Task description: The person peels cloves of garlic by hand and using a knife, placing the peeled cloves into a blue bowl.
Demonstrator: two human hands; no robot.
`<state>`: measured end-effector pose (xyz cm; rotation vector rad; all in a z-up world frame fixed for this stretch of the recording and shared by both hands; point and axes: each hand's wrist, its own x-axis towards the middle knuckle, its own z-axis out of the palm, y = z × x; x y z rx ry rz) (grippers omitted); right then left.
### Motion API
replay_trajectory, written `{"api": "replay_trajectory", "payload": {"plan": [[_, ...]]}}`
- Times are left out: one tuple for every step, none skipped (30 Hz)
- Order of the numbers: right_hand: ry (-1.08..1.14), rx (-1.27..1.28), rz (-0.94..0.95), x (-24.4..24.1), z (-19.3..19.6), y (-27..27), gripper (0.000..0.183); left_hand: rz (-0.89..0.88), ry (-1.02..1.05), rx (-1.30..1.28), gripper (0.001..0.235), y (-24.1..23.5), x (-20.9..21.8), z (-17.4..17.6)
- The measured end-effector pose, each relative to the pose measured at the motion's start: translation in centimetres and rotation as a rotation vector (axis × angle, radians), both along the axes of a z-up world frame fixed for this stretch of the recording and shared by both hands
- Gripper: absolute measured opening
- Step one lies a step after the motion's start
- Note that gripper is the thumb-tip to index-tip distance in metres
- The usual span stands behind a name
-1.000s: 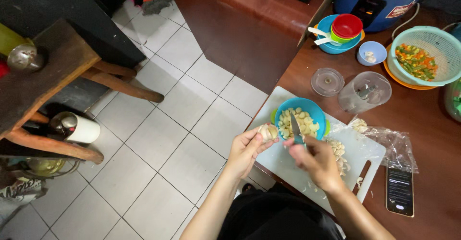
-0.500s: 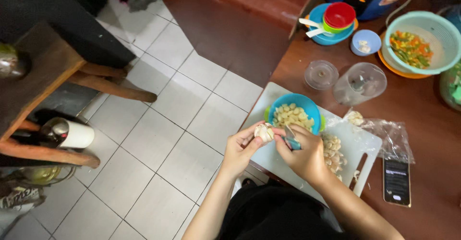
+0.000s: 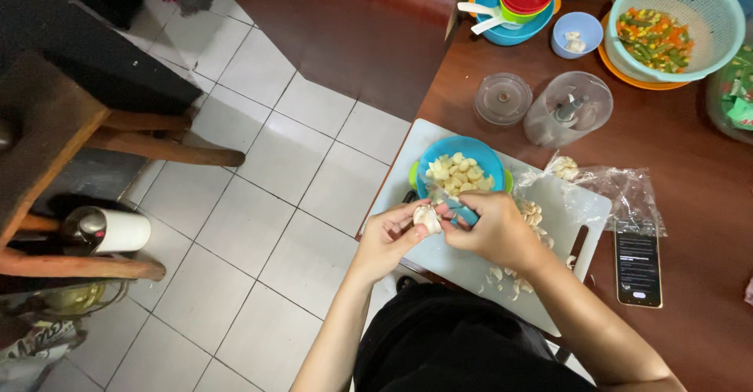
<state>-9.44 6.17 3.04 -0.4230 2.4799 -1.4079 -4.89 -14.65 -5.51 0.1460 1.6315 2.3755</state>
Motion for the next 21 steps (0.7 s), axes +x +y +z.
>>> {"api": "replay_trajectory", "payload": {"plan": [[0.065, -0.06, 0.02, 0.0, -0.3, 0.0, 0.024, -0.004, -0.006, 0.014, 0.05, 0.0, -0.1, -0.2], [0.13, -0.12, 0.038, 0.0, -0.8, 0.0, 0.029, -0.011, -0.011, 0.029, 0.05, 0.2, -0.1, -0.6], [0.195, -0.18, 0.055, 0.0, -1.3, 0.2, 0.033, -0.018, -0.017, 0.043, 0.049, 0.3, -0.2, -1.0], [0.153, -0.169, 0.029, -0.2, -1.8, 0.4, 0.033, -0.004, -0.032, 0.046, 0.05, 0.5, -0.3, -1.3], [0.111, -0.159, 0.003, -0.4, -2.5, 0.4, 0.032, 0.011, -0.046, 0.048, 0.05, 0.8, -0.4, -1.7], [0.069, -0.149, -0.024, -0.7, -3.3, 0.5, 0.032, 0.024, -0.061, 0.051, 0.051, 1.0, -0.6, -2.2], [0.025, -0.16, -0.029, -1.1, -4.1, 0.9, 0.028, 0.035, -0.079, 0.047, 0.05, 1.3, -0.9, -2.7], [-0.02, -0.17, -0.037, -1.3, -4.9, 1.4, 0.024, 0.044, -0.097, 0.043, 0.05, 1.6, -1.2, -3.1], [-0.065, -0.181, -0.044, -1.6, -5.8, 1.7, 0.021, 0.053, -0.116, 0.038, 0.049, 1.9, -1.5, -3.5], [-0.087, -0.232, -0.072, -2.1, -6.6, 2.0, 0.019, 0.06, -0.139, 0.029, 0.05, 2.1, -1.8, -3.9], [-0.109, -0.283, -0.099, -2.5, -7.4, 2.1, 0.018, 0.067, -0.162, 0.02, 0.05, 2.4, -2.2, -4.2], [-0.132, -0.332, -0.124, -2.8, -7.9, 2.5, 0.017, 0.077, -0.185, 0.013, 0.051, 2.7, -2.5, -4.5], [-0.117, -0.298, -0.174, -2.9, -8.4, 2.9, 0.018, 0.085, -0.179, 0.035, 0.052, 3.0, -2.8, -4.7], [-0.103, -0.265, -0.221, -3.0, -8.7, 3.2, 0.021, 0.097, -0.173, 0.056, 0.053, 3.2, -3.2, -4.8], [-0.089, -0.232, -0.267, -3.0, -8.9, 3.4, 0.023, 0.108, -0.167, 0.077, 0.054, 3.4, -3.5, -4.8], [-0.094, -0.168, -0.302, -3.1, -8.9, 3.5, 0.024, 0.119, -0.157, 0.091, 0.055, 3.5, -3.7, -4.7], [-0.099, -0.104, -0.337, -3.0, -8.8, 3.5, 0.026, 0.129, -0.147, 0.105, 0.057, 3.6, -3.8, -4.6], [-0.104, -0.038, -0.374, -2.9, -8.7, 3.6, 0.027, 0.138, -0.137, 0.12, 0.058, 3.7, -3.9, -4.4], [-0.122, -0.031, -0.384, -2.8, -8.5, 3.7, 0.026, 0.144, -0.131, 0.117, 0.059, 3.8, -4.0, -4.3], [-0.142, -0.024, -0.393, -2.5, -8.2, 3.7, 0.024, 0.152, -0.127, 0.113, 0.06, 3.9, -3.9, -4.0], [-0.161, -0.017, -0.402, -2.3, -7.9, 3.7, 0.023, 0.159, -0.123, 0.11, 0.062, 4.0, -3.9, -3.8]]}}
